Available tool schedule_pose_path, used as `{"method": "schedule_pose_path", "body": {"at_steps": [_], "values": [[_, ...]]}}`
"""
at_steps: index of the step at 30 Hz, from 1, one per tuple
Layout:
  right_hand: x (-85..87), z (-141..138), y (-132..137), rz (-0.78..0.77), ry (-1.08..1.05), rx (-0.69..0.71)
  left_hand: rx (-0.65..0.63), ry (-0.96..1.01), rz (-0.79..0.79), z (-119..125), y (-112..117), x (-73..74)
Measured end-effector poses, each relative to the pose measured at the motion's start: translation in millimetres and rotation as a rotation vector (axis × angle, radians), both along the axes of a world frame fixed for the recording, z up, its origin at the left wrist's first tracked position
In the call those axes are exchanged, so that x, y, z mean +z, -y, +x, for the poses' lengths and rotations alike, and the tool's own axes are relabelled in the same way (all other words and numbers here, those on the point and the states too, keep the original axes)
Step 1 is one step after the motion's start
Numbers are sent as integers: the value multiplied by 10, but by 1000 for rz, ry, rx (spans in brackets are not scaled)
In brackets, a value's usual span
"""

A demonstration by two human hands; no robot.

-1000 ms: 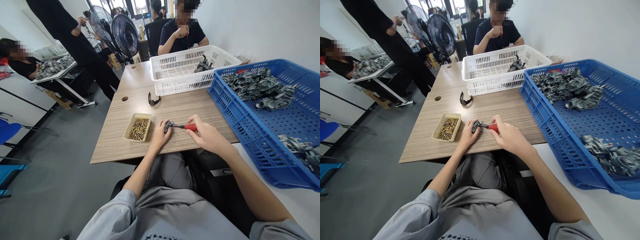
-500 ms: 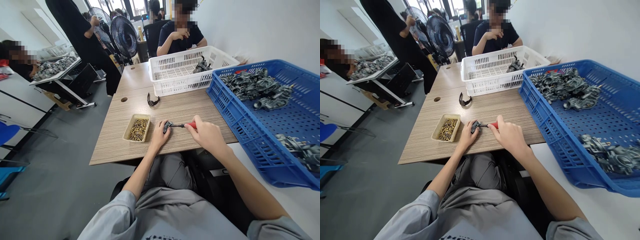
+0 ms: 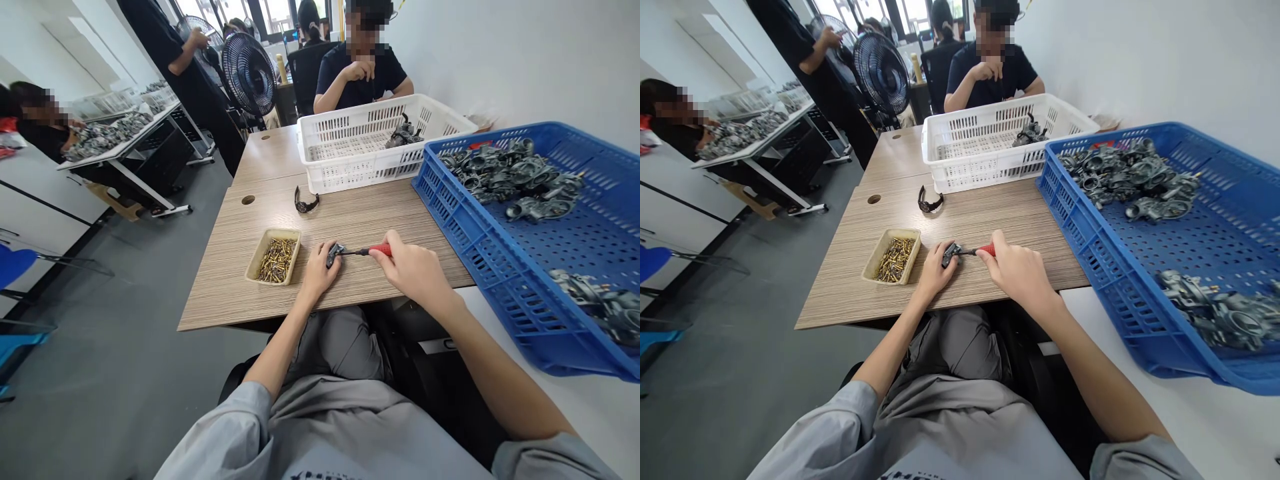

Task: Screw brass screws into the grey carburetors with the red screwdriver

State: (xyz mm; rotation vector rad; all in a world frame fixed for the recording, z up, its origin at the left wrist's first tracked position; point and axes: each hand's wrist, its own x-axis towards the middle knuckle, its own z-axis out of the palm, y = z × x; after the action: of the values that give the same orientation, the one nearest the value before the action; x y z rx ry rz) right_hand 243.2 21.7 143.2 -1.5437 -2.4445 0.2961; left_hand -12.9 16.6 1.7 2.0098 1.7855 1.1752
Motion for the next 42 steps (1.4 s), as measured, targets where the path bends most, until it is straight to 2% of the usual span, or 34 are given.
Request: {"method": "schedule_pose_path", "body": {"at_steps": [2, 5, 6, 7, 10, 12, 14, 16, 19, 21, 26, 29, 31, 33, 38, 42], "values": [[-8, -11, 12, 17, 22, -34, -3, 1, 4, 0, -1, -5], [-17, -12, 29, -46, -157, 202, -6, 1, 8, -1, -4, -12], [-15, -15, 34, -56, -180, 234, -8, 1, 9, -1, -5, -14], [-9, -19, 39, -52, -157, 207, -9, 1, 9, -2, -6, -16], [17, -29, 48, -2, 31, -11, -15, 11, 10, 0, -5, -18], [22, -15, 43, -8, 21, -1, -18, 21, 7, 2, -3, -19], [2, 9, 29, -47, -113, 123, -17, 27, 1, 4, 0, -22], [-42, 21, 4, -57, -217, 165, -21, 31, -3, 3, 1, -32], [-130, 12, -58, -12, -236, 56, -31, 55, 16, -9, -5, -61], [-180, 14, -118, 6, -309, 34, -30, 103, 27, -19, -17, -84], [-179, 68, -234, 110, -787, 71, 76, 184, 3, -24, -46, -111], [-166, 33, -239, 229, -967, -4, 109, 191, -21, -13, -47, -105], [-227, -43, -241, 201, -1032, -21, 86, 220, -37, -12, -41, -97], [-359, -140, -256, 115, -976, -22, 39, 245, -53, -20, -34, -86], [-802, -346, -339, 18, -503, 109, -61, 285, -83, -47, -5, -32], [-1022, -442, -422, -74, -355, 167, -92, 319, -121, -48, 31, 14]]}}
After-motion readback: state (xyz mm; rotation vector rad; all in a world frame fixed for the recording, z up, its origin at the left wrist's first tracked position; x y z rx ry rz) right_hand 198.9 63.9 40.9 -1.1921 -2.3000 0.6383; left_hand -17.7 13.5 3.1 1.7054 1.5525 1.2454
